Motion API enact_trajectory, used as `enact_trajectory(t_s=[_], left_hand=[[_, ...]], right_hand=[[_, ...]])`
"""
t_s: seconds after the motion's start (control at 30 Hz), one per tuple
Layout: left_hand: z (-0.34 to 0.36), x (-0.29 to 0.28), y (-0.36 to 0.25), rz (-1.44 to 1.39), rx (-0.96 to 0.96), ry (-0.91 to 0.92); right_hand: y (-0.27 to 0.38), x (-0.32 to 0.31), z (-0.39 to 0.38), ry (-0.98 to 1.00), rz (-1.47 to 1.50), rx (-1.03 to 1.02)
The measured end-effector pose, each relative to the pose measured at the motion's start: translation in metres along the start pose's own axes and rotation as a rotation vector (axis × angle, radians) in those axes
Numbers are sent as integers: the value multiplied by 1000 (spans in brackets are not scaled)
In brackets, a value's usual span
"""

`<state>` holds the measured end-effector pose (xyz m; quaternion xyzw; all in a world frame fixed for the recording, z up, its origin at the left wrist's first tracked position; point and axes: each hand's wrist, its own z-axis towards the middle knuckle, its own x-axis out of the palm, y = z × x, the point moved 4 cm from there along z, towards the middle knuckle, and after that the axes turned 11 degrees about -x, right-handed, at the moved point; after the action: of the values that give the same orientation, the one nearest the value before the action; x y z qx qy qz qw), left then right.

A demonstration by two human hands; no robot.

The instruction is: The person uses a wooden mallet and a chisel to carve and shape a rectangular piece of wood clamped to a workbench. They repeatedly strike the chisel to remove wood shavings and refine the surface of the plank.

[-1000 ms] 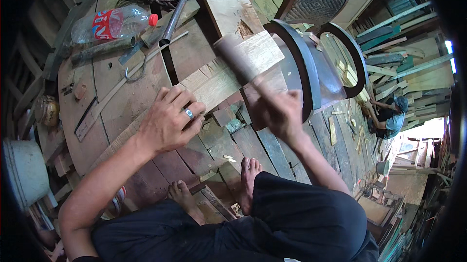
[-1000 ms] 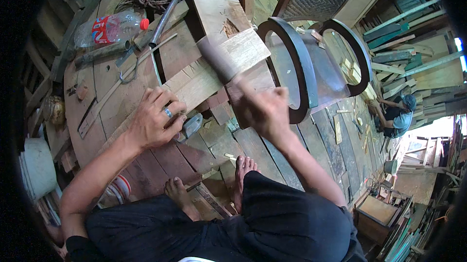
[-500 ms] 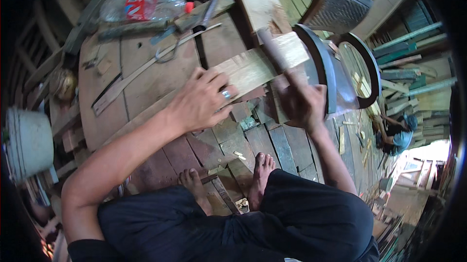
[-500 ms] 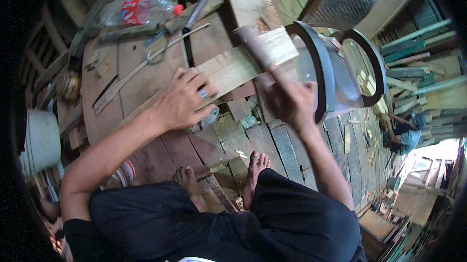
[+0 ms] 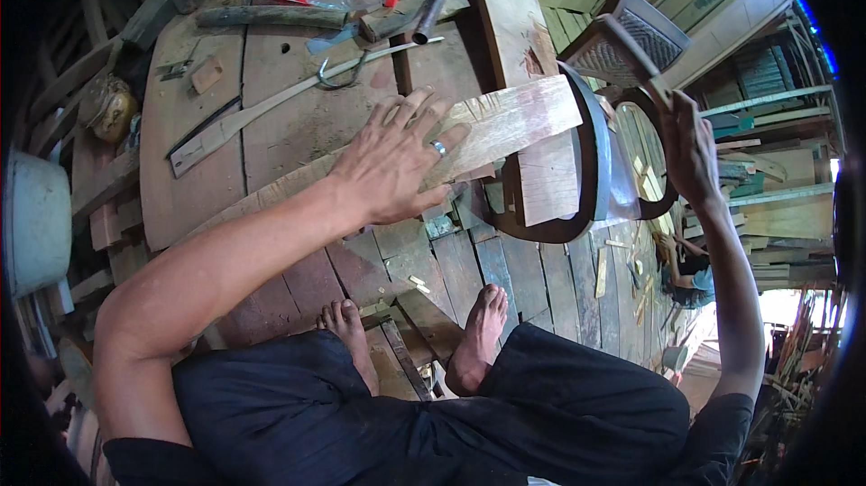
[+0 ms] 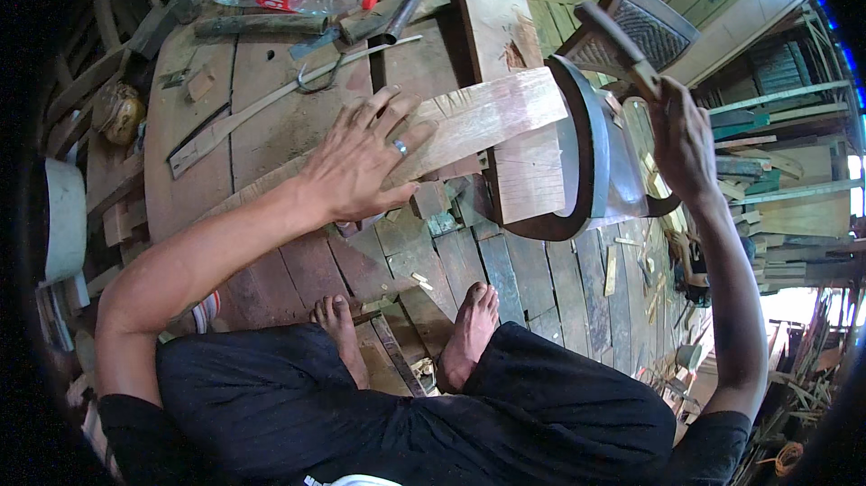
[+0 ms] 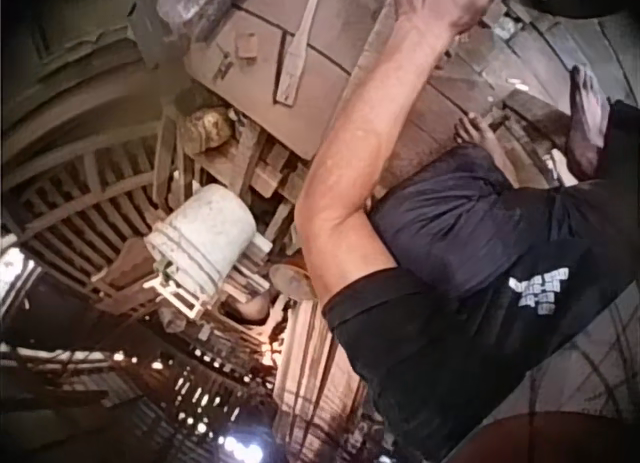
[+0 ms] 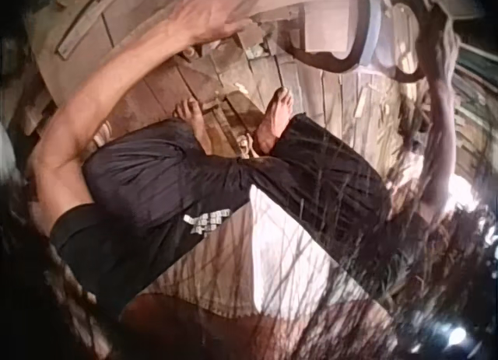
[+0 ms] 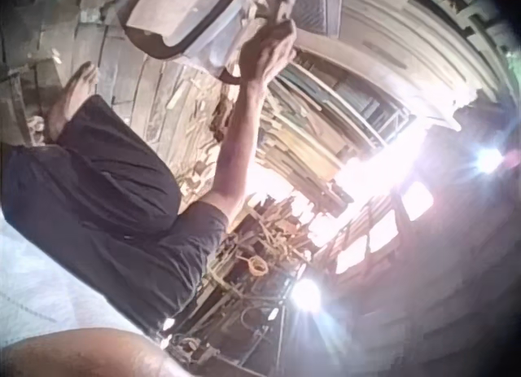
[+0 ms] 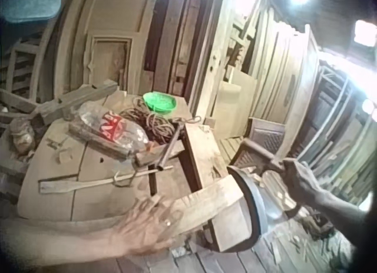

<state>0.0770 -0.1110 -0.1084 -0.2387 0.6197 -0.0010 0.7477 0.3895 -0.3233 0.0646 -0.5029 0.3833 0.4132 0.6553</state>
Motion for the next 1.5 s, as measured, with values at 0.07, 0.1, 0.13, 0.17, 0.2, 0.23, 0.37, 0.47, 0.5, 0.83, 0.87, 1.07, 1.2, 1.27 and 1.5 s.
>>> enact_trajectory(t_s=[0.07, 0.1, 0.13, 0.17, 0.2, 0.23, 0.37, 0.47, 0.5, 0.83, 0.87, 1.07, 1.2, 1.27, 1.5], left_hand=[[1, 3, 1, 22, 31, -13], [1, 4, -1, 49, 54, -29], [3, 2, -4, 62, 62, -40], [5, 5, -5, 50, 57, -40], [7, 6, -5, 50, 65, -39], [7, 8, -6, 50, 78, -29], [0, -5, -2, 11, 62, -17], [7, -7, -7, 6, 75, -1], [10, -7, -8, 4, 85, 15], [14, -9, -8, -2, 54, 85], [15, -9, -10, -7, 60, 93], [13, -13, -6, 42, 20, 105], [11, -8, -7, 16, 0, 127], [16, -10, -11, 15, 10, 106], [11, -12, -6, 32, 10, 83]], right_hand=[[-1, 31, -11, 21, 127, 21], [-2, 48, -19, 80, 204, 112], [10, 63, -28, -19, 288, 92], [25, 77, -40, -114, 373, 71], [32, 87, -53, -52, 417, 139], [40, 97, -67, 13, 462, 217], [70, 119, -99, 73, 553, 305], [70, 128, -120, 135, 568, 373], [65, 129, -117, 133, 569, 372], [69, 127, -97, -37, 577, 162], [72, 121, -107, -72, 531, 117], [67, 116, -48, -63, 608, 210], [76, 126, -85, -83, 671, 228], [71, 117, -101, -67, 657, 238], [67, 123, -42, -15, 653, 252]])
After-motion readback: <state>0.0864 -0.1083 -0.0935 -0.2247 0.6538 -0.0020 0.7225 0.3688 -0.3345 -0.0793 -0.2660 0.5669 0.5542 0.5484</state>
